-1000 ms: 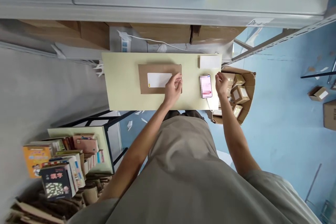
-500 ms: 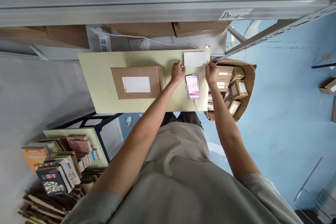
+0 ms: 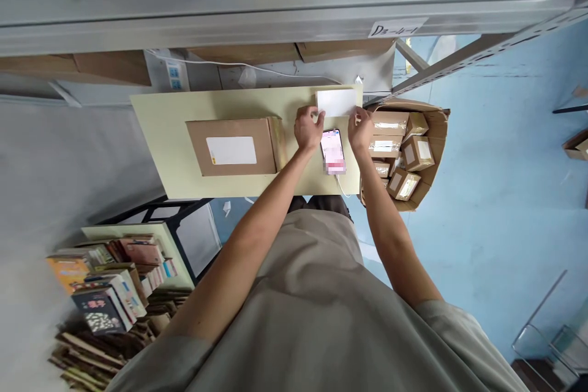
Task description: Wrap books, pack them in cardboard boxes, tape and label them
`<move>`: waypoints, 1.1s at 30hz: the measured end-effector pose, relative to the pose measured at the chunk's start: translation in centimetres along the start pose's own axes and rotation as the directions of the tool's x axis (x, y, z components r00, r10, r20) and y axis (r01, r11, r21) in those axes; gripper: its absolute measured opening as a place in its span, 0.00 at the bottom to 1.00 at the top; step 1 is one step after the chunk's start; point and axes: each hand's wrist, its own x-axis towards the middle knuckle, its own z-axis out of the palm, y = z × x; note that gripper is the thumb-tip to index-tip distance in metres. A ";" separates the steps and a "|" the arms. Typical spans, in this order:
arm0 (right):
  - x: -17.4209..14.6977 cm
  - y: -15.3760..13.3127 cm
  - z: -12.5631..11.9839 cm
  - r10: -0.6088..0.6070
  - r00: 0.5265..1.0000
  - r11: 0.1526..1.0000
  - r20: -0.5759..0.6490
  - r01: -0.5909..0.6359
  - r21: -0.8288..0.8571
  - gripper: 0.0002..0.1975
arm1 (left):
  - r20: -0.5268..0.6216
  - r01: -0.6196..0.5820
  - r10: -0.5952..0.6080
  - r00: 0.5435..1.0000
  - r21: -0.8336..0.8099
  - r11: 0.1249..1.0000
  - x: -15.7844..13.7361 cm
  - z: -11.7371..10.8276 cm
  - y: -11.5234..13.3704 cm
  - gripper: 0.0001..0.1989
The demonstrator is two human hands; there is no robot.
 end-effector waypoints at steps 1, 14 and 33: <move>-0.1 -0.7 0.0 0.011 0.998 1.000 -0.065 -0.012 -0.018 0.30 | -0.019 -0.001 0.001 1.000 0.003 1.000 0.0 -0.2 0.7 0.07; 2.6 -4.4 -9.1 0.003 0.986 1.000 -0.170 0.001 0.021 0.24 | 0.368 -0.424 0.430 0.825 -0.100 0.900 -2.3 -0.1 8.3 0.22; -1.2 2.2 -7.9 0.319 0.878 0.947 -0.355 -0.282 0.153 0.32 | 0.630 -0.489 0.301 0.716 0.144 0.861 1.1 4.9 8.4 0.35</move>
